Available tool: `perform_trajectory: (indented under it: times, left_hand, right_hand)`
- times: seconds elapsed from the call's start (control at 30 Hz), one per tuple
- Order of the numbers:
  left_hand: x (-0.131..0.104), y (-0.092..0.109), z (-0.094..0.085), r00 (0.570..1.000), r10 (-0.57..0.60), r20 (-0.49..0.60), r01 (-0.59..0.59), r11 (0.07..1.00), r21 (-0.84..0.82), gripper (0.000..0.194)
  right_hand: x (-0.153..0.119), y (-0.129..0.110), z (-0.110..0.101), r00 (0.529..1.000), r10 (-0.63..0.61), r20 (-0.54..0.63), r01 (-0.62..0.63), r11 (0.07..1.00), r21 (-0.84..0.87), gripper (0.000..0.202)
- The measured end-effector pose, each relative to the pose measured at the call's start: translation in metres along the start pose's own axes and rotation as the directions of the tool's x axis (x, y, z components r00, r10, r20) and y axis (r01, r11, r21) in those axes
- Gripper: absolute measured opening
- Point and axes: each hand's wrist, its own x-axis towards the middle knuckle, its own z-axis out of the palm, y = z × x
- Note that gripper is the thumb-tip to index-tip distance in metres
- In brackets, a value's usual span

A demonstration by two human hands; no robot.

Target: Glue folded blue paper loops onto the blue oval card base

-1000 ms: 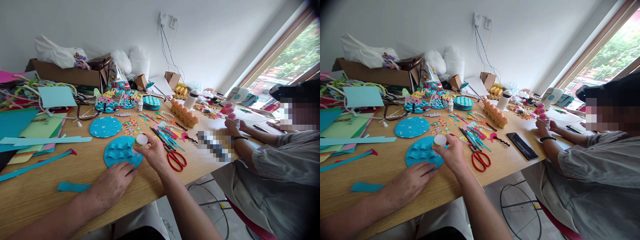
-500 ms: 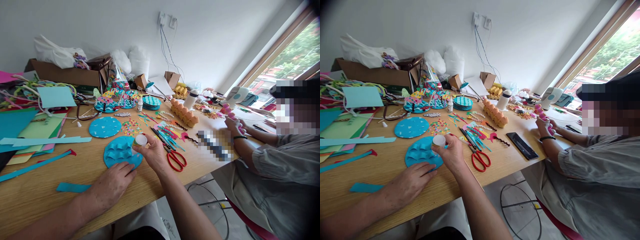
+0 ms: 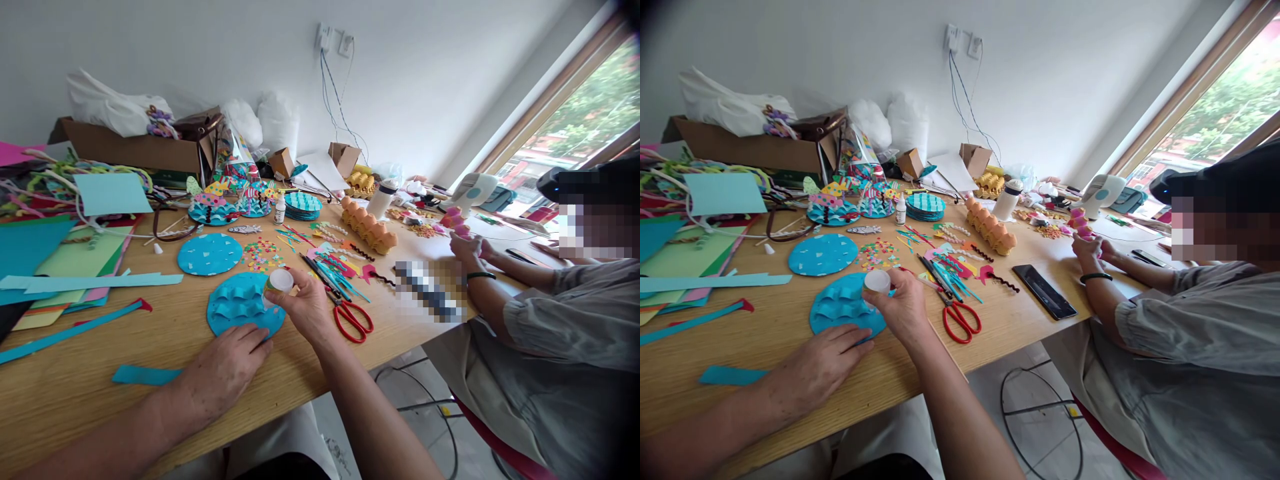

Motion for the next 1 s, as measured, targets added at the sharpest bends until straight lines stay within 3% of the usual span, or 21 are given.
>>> perform_trajectory:
  times: [1.0]
  left_hand:
    - [0.0019,-0.0019,-0.0040,0.999,0.032,-0.003,-0.032,0.999,0.013,0.034]
  right_hand:
    - [0.0023,-0.0008,0.0013,1.000,-0.017,-0.020,0.016,0.996,-0.083,0.016]
